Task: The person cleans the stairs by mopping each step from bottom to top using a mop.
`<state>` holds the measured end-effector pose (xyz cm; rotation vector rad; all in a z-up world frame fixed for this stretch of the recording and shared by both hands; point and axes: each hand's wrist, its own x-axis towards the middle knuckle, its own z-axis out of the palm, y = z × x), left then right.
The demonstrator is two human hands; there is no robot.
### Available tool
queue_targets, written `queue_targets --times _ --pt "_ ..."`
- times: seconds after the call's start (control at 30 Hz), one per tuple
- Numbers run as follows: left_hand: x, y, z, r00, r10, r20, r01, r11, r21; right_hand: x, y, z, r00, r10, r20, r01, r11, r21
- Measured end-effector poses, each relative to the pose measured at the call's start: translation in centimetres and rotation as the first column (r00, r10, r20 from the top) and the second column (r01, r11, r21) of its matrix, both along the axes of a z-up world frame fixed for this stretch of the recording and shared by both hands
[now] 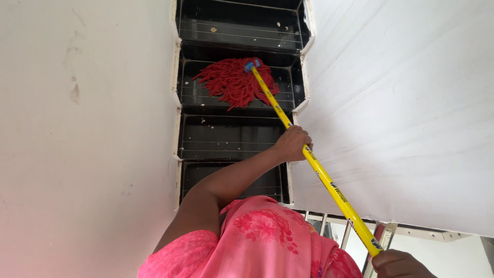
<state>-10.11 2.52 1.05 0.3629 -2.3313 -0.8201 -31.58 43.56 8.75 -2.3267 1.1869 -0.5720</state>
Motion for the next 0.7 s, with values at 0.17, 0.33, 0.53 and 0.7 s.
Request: queue_targets --times 0.17,0.33,0.53,0.7 --pt "-5.3 1.0 -0.5 0.991 -0.104 0.083 0.103 0.995 0.019 -1.2 2.0 -0.6 0.991 -0.120 -0.054 0.123 0.991 0.060" --pt "-7.3 1.1 -0.4 0.990 -0.088 0.108 0.089 0.996 -0.002 -3.2 2.0 -1.2 0.973 -0.188 -0.132 0.208 0.965 0.161" --pt "-4.3 0.7 0.6 0.977 -0.080 0.199 0.087 0.996 -0.027 -2.6 2.8 -4.4 0.903 -0.401 -0.157 0.428 0.873 0.235" --pt "0.3 0.5 1.2 0.979 -0.017 0.204 0.026 0.999 -0.044 4.3 -4.6 1.9 0.972 -0.205 0.115 0.208 0.978 -0.017"
